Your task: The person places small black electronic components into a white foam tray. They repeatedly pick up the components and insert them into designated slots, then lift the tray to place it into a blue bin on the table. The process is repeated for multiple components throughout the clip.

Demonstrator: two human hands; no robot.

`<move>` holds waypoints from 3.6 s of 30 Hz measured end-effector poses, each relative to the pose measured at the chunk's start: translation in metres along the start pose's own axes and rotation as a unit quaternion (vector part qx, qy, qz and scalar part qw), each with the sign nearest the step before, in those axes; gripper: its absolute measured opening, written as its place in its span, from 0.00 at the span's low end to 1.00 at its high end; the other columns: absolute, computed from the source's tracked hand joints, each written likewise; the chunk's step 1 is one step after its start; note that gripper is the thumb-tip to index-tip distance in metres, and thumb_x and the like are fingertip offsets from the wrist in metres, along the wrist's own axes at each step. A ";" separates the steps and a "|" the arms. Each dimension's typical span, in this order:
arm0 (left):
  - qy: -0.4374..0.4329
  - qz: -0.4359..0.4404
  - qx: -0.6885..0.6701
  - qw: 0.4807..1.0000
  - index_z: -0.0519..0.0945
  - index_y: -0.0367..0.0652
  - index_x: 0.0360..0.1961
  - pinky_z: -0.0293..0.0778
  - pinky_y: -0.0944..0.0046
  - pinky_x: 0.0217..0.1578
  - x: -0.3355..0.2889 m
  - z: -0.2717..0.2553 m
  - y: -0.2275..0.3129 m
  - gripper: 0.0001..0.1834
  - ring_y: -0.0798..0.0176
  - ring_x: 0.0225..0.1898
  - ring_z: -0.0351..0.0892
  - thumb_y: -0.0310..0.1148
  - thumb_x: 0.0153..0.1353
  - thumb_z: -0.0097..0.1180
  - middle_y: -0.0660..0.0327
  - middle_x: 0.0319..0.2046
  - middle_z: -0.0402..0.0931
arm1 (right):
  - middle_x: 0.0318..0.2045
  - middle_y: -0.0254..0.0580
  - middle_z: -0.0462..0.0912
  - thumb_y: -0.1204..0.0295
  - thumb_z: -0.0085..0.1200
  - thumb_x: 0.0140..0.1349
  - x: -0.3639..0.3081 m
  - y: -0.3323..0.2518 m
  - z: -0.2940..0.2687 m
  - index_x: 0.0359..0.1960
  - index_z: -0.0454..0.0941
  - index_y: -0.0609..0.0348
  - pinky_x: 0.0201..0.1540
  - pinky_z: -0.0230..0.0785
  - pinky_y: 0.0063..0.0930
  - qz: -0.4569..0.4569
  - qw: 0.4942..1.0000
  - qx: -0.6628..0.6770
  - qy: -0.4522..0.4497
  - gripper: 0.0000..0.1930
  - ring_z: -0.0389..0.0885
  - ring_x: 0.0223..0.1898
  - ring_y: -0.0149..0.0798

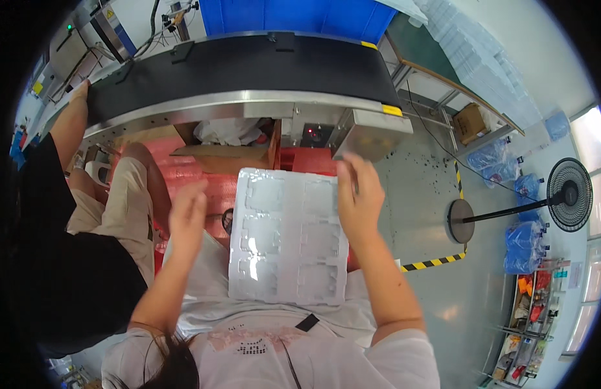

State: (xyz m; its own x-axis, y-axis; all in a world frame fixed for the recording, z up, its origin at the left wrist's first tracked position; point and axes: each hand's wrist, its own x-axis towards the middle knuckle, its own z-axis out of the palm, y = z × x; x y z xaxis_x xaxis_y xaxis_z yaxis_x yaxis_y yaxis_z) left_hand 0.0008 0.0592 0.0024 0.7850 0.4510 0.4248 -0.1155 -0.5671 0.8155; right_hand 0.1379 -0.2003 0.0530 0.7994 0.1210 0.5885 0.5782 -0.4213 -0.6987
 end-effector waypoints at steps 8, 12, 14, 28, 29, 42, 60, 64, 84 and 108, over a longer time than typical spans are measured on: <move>0.222 0.200 0.253 0.920 0.78 0.35 0.42 0.69 0.52 0.45 0.251 0.038 0.021 0.24 0.47 0.44 0.73 0.48 0.60 0.53 0.49 0.43 0.74 | 0.35 0.48 0.77 0.53 0.49 0.60 0.208 0.009 0.127 0.31 0.79 0.62 0.41 0.66 0.46 -0.098 0.933 -0.346 -0.010 0.21 0.75 0.41 0.51; 0.128 -0.062 0.538 0.831 0.73 0.34 0.51 0.61 0.37 0.50 0.294 0.079 0.006 0.35 0.43 0.52 0.67 0.58 0.59 0.47 0.47 0.50 0.70 | 0.41 0.50 0.76 0.50 0.52 0.58 0.227 0.037 0.153 0.40 0.77 0.64 0.43 0.65 0.47 0.027 0.871 -0.490 -0.001 0.25 0.73 0.46 0.52; 0.057 -0.072 0.529 0.844 0.75 0.34 0.50 0.58 0.32 0.50 0.301 0.089 0.002 0.33 0.43 0.55 0.64 0.57 0.61 0.45 0.45 0.51 0.69 | 0.42 0.51 0.77 0.51 0.54 0.56 0.232 0.053 0.148 0.42 0.76 0.65 0.44 0.65 0.47 0.042 0.865 -0.499 0.026 0.26 0.73 0.46 0.52; 0.102 0.117 -0.087 0.984 0.76 0.36 0.42 0.71 0.52 0.42 0.205 0.060 0.047 0.18 0.50 0.39 0.76 0.39 0.56 0.59 0.50 0.36 0.76 | 0.23 0.32 0.76 0.74 0.64 0.50 0.087 -0.007 0.001 0.36 0.80 0.61 0.27 0.67 0.17 0.112 0.983 0.121 -0.075 0.11 0.73 0.24 0.23; 0.087 0.105 -0.094 0.986 0.77 0.36 0.42 0.70 0.56 0.43 0.190 0.056 0.054 0.18 0.56 0.40 0.76 0.39 0.57 0.58 0.53 0.36 0.77 | 0.23 0.31 0.76 0.73 0.64 0.50 0.073 0.006 0.000 0.36 0.80 0.61 0.27 0.66 0.17 0.137 0.972 0.153 -0.111 0.11 0.72 0.24 0.22; -0.195 0.032 -0.003 0.980 0.80 0.37 0.34 0.71 0.57 0.37 0.054 0.106 -0.049 0.08 0.48 0.35 0.77 0.30 0.54 0.56 0.50 0.30 0.78 | 0.55 0.41 0.71 0.67 0.56 0.56 -0.066 0.094 0.022 0.51 0.76 0.53 0.57 0.58 0.45 -0.003 0.941 -0.211 -0.266 0.19 0.67 0.56 0.45; -0.247 0.126 0.217 0.936 0.73 0.46 0.54 0.47 0.41 0.63 -0.008 0.105 -0.053 0.29 0.54 0.64 0.58 0.49 0.53 0.58 0.56 0.60 0.63 | 0.44 0.37 0.77 0.73 0.56 0.53 -0.084 0.085 -0.007 0.47 0.77 0.51 0.52 0.59 0.42 -0.054 0.920 -0.237 -0.309 0.17 0.72 0.51 0.42; -0.269 0.115 0.220 0.931 0.72 0.47 0.55 0.45 0.41 0.64 -0.007 0.102 -0.051 0.28 0.56 0.65 0.57 0.48 0.55 0.57 0.57 0.61 0.63 | 0.43 0.37 0.78 0.73 0.57 0.53 -0.075 0.088 -0.014 0.43 0.79 0.51 0.50 0.60 0.39 -0.099 0.918 -0.212 -0.320 0.14 0.72 0.51 0.43; 0.127 0.347 0.124 0.921 0.78 0.37 0.39 0.70 0.60 0.43 0.203 0.090 0.057 0.12 0.51 0.40 0.75 0.33 0.57 0.58 0.54 0.38 0.76 | 0.37 0.51 0.79 0.66 0.53 0.56 0.193 0.032 0.040 0.39 0.77 0.62 0.43 0.69 0.38 -0.185 0.943 -0.263 0.086 0.13 0.78 0.39 0.49; 0.040 0.044 -0.040 0.997 0.77 0.37 0.48 0.69 0.70 0.46 0.119 0.049 0.063 0.18 0.71 0.44 0.74 0.35 0.59 0.59 0.61 0.42 0.78 | 0.37 0.35 0.79 0.81 0.57 0.54 -0.006 0.026 -0.033 0.43 0.77 0.61 0.43 0.69 0.22 0.279 0.902 0.180 -0.276 0.13 0.75 0.40 0.27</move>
State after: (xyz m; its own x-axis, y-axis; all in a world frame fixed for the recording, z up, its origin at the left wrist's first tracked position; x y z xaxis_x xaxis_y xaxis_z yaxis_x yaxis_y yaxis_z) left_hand 0.1168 0.0433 0.0846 0.7186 0.4583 0.5231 -0.2317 -0.5514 0.8014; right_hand 0.1430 -0.2412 0.0450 0.8846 0.4509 -0.1190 -0.0038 -0.2481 -0.9687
